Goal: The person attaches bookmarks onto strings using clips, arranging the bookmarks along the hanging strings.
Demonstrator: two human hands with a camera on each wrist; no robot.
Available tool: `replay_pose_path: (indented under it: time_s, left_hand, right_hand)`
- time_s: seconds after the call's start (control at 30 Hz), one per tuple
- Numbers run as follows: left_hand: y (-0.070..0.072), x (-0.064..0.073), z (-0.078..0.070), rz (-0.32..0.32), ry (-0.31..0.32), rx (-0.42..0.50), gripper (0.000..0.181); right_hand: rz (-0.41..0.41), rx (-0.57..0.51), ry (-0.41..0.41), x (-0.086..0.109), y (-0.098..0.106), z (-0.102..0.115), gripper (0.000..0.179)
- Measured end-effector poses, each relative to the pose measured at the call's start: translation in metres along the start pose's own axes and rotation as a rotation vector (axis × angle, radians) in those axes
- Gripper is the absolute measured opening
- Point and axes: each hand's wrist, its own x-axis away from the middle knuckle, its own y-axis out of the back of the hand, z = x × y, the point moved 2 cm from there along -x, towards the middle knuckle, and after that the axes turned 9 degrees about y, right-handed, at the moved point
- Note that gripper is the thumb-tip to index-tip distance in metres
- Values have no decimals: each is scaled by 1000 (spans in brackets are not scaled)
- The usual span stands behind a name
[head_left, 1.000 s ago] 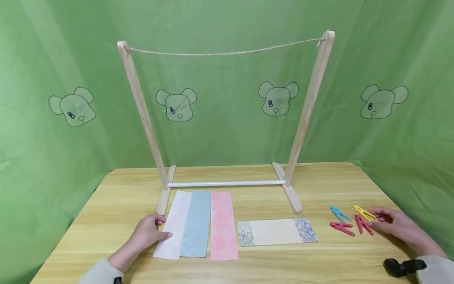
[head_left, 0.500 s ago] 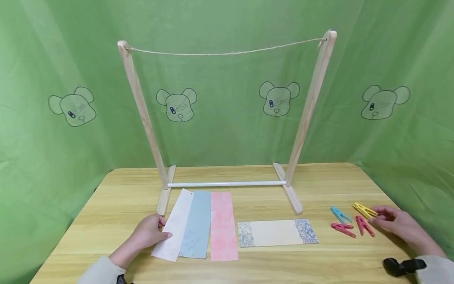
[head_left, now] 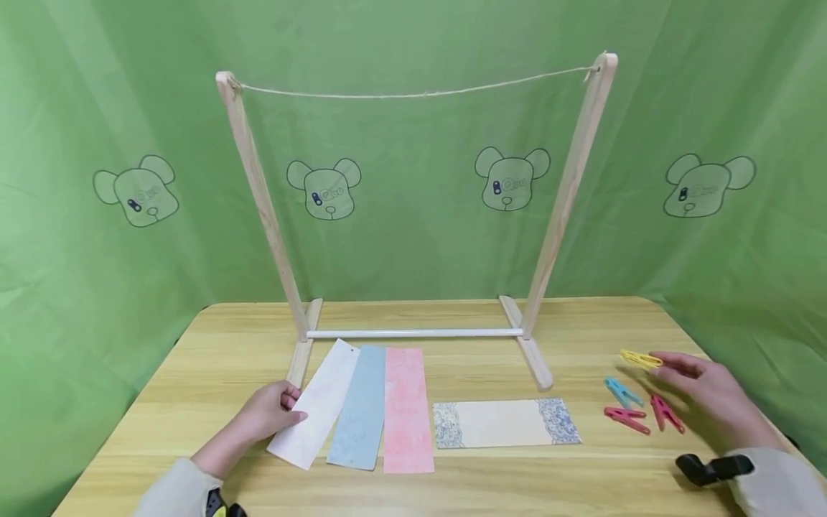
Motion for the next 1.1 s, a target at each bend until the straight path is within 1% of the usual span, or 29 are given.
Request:
replay_pose_path:
  time_s: [0.03, 0.07, 0.1, 0.13, 0.17, 0.2, 0.27, 0.37, 0.4, 0.43, 0.5, 0.63, 0.7, 0.83, 0.87, 0.93, 1.0, 1.07, 1.1]
  left_hand:
    - [1, -1, 1, 12, 0, 23, 23]
    - [2, -2, 2, 25, -3, 48, 20]
    - [4, -2, 3, 39, -10, 68, 17]
    - [6, -2, 4, 58, -17, 91, 16]
    - [9, -3, 6, 79, -21, 114, 15]
    - [11, -3, 7, 103, -26, 137, 16]
    - [17, -3, 8, 146, -33, 170, 17]
    - [26, -3, 9, 187, -45, 199, 20]
    - [29, -2, 8, 198, -52, 201, 21]
    - [32, -2, 7, 202, -56, 199, 21]
    - [39, -2, 4, 209, -62, 191, 21]
    - [53, -5, -6, 208, -67, 173, 20]
    - [59, -7, -11, 212, -74, 185, 21]
    - [67, -10, -25, 217, -124, 232, 25]
    - [68, -10, -29, 215, -136, 248, 26]
    - [67, -11, -38, 203, -161, 275, 27]
    - [65, -13, -48, 188, -174, 301, 27]
    - [62, -15, -60, 173, -182, 324, 26]
    - [60, -16, -66, 165, -186, 336, 26]
  right_hand:
    - [-10, -19, 12, -2, -2, 6, 57]
    - [-14, 1, 29, -4, -5, 12, 59]
    - [-26, 44, 61, -6, -7, 18, 58]
    - [-35, 62, 86, -9, -10, 24, 59]
    - [-38, 56, 91, -11, -13, 29, 60]
    - [-42, 44, 90, -13, -16, 34, 60]
    - [-57, 10, 57, -16, -23, 43, 56]
    - [-100, -38, 6, -19, -33, 54, 56]
    - [-117, -54, 1, -20, -36, 58, 55]
    - [-138, -66, -6, -20, -39, 62, 55]
    - [-174, -72, 10, -20, -45, 70, 59]
    - [-206, -128, 73, -25, -59, 89, 56]
    - [-206, -166, 98, -29, -67, 99, 54]
    - [-184, -215, 120, -38, -81, 120, 47]
    - [-172, -251, 129, -41, -83, 125, 43]
    - [-147, -375, 155, -49, -90, 135, 33]
    - [-109, -558, 189, -57, -97, 145, 25]
    - [-64, -698, 216, -65, -104, 155, 24]
    - [-39, -740, 223, -68, -107, 160, 26]
